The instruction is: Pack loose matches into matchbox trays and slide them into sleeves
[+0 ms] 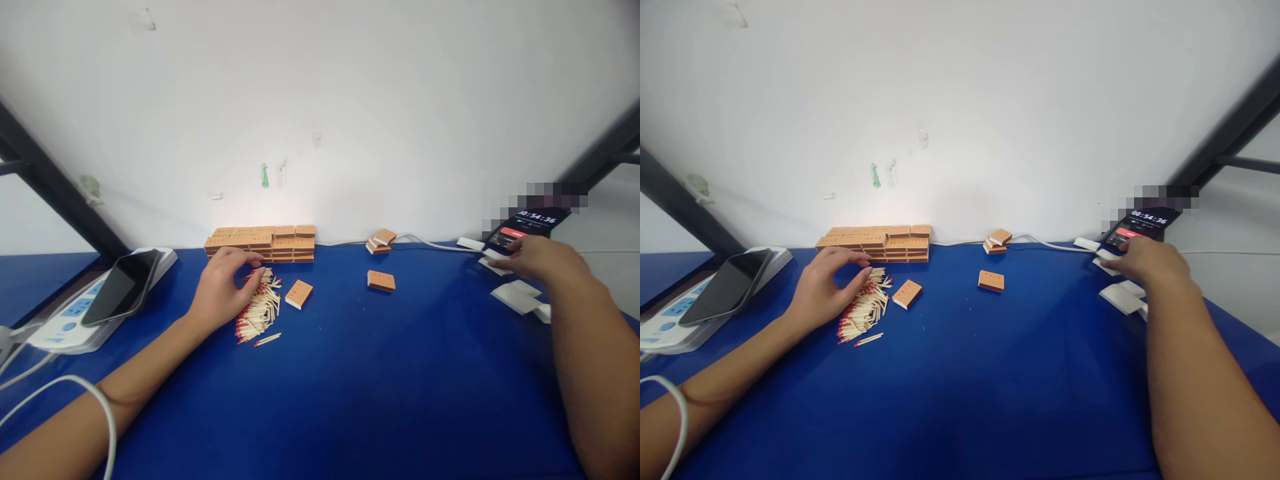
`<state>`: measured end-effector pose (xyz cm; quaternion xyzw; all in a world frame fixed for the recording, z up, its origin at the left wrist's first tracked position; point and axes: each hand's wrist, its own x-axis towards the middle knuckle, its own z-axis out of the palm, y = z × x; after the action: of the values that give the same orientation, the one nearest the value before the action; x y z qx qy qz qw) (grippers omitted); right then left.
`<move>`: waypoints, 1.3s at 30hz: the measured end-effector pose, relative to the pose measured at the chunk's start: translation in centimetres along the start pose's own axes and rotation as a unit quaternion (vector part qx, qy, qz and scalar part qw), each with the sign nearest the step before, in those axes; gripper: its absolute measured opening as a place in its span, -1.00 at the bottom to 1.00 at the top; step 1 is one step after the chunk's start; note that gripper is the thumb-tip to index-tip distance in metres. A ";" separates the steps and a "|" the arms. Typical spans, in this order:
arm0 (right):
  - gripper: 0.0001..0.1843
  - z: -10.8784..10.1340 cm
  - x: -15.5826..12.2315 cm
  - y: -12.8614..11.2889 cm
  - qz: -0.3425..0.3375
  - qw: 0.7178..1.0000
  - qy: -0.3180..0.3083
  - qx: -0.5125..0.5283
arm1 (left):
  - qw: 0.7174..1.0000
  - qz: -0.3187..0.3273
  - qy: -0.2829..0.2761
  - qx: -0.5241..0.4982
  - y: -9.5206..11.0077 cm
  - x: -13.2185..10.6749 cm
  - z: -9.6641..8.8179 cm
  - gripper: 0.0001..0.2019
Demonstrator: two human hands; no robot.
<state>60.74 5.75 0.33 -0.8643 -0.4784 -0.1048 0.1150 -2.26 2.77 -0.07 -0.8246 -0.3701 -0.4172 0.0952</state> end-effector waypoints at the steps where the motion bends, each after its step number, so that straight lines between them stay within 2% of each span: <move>1: -0.74 -0.6 -0.4 -0.6 0.042 0.998 -0.052 0.015 | 1.000 0.000 0.001 0.000 0.0 0.0 0.0 -0.88; 3: -0.85 -1.9 -1.1 -1.9 0.076 0.990 -0.116 0.035 | 1.000 0.003 -0.001 0.000 0.0 0.0 0.0 -0.89; 6: -0.88 -3.0 -1.8 -3.1 0.073 0.988 -0.133 0.031 | 1.000 0.007 -0.005 -0.002 0.0 0.0 0.0 -0.89; 11: -0.83 -2.6 -1.8 -3.2 0.080 0.992 -0.097 -0.007 | 1.000 0.006 -0.016 -0.003 0.2 0.0 -0.2 -0.87; 16: -0.77 -2.0 -1.5 -2.7 0.086 0.991 -0.105 -0.001 | 1.000 0.012 -0.017 -0.003 0.1 0.0 -0.3 -0.88; 19: -0.82 -2.8 -1.5 -3.4 0.071 0.996 -0.061 0.000 | 1.000 0.015 -0.015 -0.004 0.1 0.0 -0.3 -0.87; 22: -0.88 -4.5 -2.9 -6.3 -0.025 0.998 0.009 0.061 | 0.999 0.019 -0.022 -0.021 0.4 0.0 -0.2 -0.88; 24: -0.87 -5.8 -5.4 -9.8 -0.158 0.976 0.082 0.125 | 0.998 0.026 -0.031 -0.044 0.9 0.1 -0.2 -0.86; 26: -0.88 -6.8 -9.3 -14.2 -0.311 0.926 0.112 0.183 | 0.996 0.041 -0.044 -0.065 1.6 0.1 -0.4 -0.77; 28: -0.83 -7.4 -14.1 -18.7 -0.456 0.864 0.078 0.199 | 0.994 0.066 -0.048 -0.072 2.3 0.2 -0.7 -0.65; 30: -0.80 -7.7 -18.7 -22.4 -0.551 0.816 0.074 0.162 | 0.993 0.081 -0.048 -0.071 2.6 0.2 -0.9 -0.54; 32: -0.77 -7.7 -22.0 -25.0 -0.596 0.788 0.097 0.118 | 0.991 0.093 -0.059 -0.072 2.7 0.2 -1.1 -0.48; 34: -0.76 -7.6 -23.8 -26.5 -0.614 0.774 0.110 0.106 | 0.988 0.105 -0.076 -0.078 2.6 0.1 -1.1 -0.51; 39: -0.80 -7.0 -24.1 -27.6 -0.596 0.778 0.082 0.183 | 0.988 0.101 -0.071 -0.092 2.0 0.2 -0.9 -0.69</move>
<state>24.20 -1.48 2.65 -0.3579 -0.8966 -0.1333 0.2239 -1.36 1.01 0.92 -0.8904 -0.2509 -0.3782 0.0337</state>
